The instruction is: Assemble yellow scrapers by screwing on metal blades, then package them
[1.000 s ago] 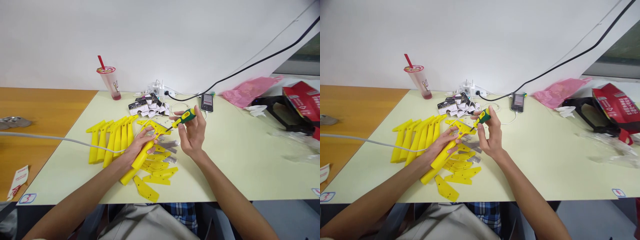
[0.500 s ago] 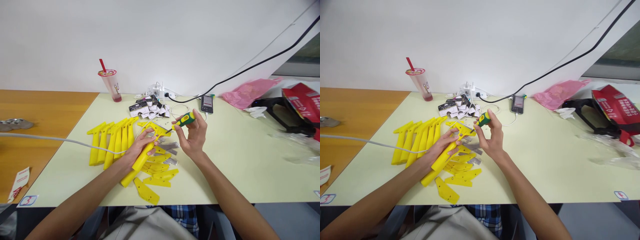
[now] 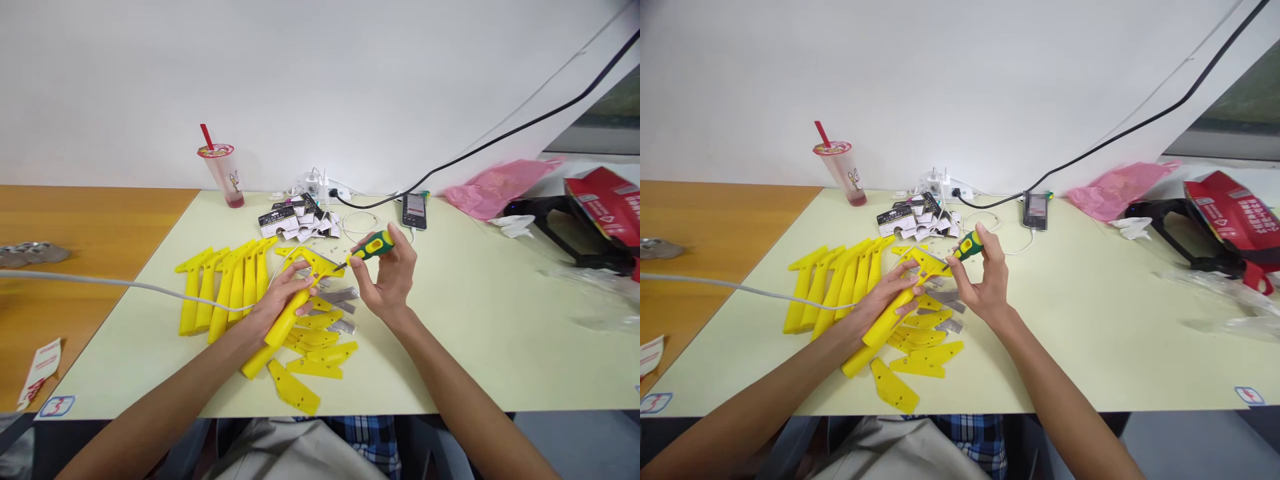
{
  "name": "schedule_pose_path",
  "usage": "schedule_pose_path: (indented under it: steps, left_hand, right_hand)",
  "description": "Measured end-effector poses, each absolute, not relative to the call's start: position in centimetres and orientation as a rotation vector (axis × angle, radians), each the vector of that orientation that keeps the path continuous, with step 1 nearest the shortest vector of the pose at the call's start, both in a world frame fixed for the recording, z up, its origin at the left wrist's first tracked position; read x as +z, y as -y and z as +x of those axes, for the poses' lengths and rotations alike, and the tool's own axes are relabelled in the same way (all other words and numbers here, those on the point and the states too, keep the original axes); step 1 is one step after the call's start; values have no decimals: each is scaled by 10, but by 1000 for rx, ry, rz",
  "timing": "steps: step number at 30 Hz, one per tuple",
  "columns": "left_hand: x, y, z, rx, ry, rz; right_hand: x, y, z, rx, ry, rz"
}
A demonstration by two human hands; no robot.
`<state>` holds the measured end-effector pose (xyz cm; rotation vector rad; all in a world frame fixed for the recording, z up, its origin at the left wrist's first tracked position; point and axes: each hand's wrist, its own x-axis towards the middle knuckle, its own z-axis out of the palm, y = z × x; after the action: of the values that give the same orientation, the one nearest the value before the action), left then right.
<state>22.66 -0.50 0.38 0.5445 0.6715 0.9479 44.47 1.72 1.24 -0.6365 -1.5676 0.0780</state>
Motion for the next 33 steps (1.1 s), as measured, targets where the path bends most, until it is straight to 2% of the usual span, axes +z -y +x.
schedule_pose_path:
  steps: [5, 11, 16, 22, 28, 33]
  left_hand:
    - [5, 5, 228, 982, -672, 526]
    - [9, 6, 227, 942, -683, 541]
    - [9, 5, 227, 969, -678, 517]
    - [8, 6, 228, 932, -692, 549]
    - [8, 5, 228, 994, -669, 533]
    - [10, 5, 226, 932, -674, 543]
  right_hand:
    - [15, -14, 444, 202, 1614, -631]
    - [12, -18, 444, 78, 1578, -607]
    - [14, -15, 443, 170, 1633, -644]
    - [12, -16, 445, -20, 1546, -744]
    - [18, -10, 440, 170, 1629, -658]
    - [8, -20, 443, 2, 1578, -687]
